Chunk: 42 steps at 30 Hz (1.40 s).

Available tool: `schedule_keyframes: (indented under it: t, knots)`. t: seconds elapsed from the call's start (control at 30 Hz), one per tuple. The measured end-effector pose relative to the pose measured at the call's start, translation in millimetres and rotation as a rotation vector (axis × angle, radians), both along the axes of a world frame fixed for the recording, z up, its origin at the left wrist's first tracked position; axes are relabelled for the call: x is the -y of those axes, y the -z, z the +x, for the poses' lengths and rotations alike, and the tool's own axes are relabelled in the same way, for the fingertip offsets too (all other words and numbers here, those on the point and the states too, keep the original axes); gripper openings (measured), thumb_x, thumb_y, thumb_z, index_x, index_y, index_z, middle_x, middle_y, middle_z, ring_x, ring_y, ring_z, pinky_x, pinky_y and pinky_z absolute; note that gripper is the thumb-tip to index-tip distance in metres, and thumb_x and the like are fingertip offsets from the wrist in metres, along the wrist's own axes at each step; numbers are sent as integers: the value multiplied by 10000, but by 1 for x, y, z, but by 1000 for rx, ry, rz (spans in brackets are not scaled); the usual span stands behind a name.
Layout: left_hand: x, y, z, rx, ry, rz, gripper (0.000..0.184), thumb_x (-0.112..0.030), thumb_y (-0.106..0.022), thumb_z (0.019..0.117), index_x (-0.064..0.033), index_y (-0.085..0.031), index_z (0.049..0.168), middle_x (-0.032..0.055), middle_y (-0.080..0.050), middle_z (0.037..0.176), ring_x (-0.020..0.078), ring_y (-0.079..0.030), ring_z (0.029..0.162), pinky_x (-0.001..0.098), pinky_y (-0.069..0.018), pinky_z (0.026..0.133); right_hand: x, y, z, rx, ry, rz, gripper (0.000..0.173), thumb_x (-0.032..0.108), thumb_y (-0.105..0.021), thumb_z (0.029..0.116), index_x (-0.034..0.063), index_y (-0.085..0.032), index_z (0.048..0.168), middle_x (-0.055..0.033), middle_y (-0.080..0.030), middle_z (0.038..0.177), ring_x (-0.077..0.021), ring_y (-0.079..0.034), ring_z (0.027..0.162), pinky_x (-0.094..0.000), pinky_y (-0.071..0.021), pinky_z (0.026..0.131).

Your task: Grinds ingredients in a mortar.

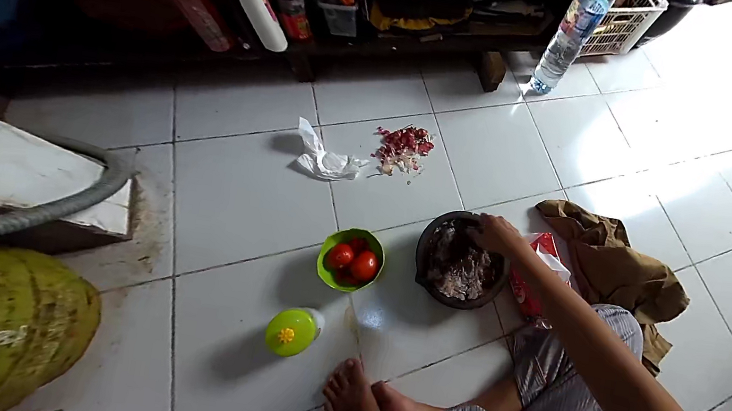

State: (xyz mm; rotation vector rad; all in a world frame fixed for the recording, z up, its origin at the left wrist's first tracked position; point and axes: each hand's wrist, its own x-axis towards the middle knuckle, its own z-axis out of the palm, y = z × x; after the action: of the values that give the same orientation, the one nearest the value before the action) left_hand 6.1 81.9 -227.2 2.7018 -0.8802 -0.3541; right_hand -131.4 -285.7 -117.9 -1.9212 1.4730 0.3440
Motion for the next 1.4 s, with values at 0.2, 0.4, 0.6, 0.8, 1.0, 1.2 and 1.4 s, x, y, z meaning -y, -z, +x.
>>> schedule_keyframes:
  t: [0.2, 0.4, 0.6, 0.8, 1.0, 1.2, 1.4]
  knots:
    - [10, -10, -2, -36, -51, 42, 455, -206, -363, 1077, -3, -494, 1463, 302, -474, 1489, 456, -417, 1425, 625, -315, 1147, -70, -8, 6, -191, -176, -30, 485, 329, -408, 1112, 59, -440, 1514, -292, -653, 1246, -465, -621, 1210, -608, -480, 1003]
    - [6, -12, -1, -61, -36, 88, 460, -206, -340, 1088, -26, -458, 1495, 286, -441, 1521, 440, -378, 1454, 615, -298, 1166, -41, 2, 14, -113, -56, 25, 500, 357, -577, 1038, 34, -534, 1418, -283, -647, 1260, -462, -624, 1198, -653, -493, 973]
    - [9, -11, -2, -45, -35, 59, 437, -154, -389, 1072, -39, -477, 1484, 278, -454, 1516, 433, -380, 1456, 607, -291, 1169, -50, -6, 17, -113, -83, -33, 490, 358, -464, 1096, 41, -495, 1468, -296, -659, 1241, -467, -627, 1205, -620, -487, 999]
    - [10, -7, 1, -6, -30, 85, 422, -174, -371, 1082, -38, -507, 1457, 288, -489, 1478, 443, -424, 1422, 613, -335, 1139, -57, 3, 28, -117, -52, -9, 510, 353, -503, 1070, 54, -470, 1482, -281, -646, 1266, -460, -633, 1191, -631, -504, 971]
    - [11, -11, -1, -44, -55, 24, 393, -140, -409, 1077, -33, -523, 1437, 271, -492, 1481, 412, -424, 1430, 615, -298, 1161, -46, -4, 18, -78, -23, 24, 510, 398, -468, 1095, 63, -475, 1480, -289, -660, 1242, -470, -632, 1195, -633, -490, 996]
    - [12, -4, 0, -46, -92, -4, 439, -237, -377, 1101, 7, -529, 1433, 280, -511, 1468, 434, -436, 1421, 624, -324, 1146, -51, -4, -36, 0, -81, 172, 474, 353, -510, 1082, -20, -531, 1374, -295, -637, 1237, -448, -619, 1187, -613, -466, 1020]
    - [15, -6, -1, -28, -79, 59, 390, -166, -411, 1085, -9, -555, 1412, 268, -537, 1446, 428, -462, 1402, 610, -341, 1134, -120, 2, -8, -77, -112, -5, 530, 401, -418, 1099, 62, -452, 1506, -281, -682, 1154, -470, -672, 1090, -599, -520, 934]
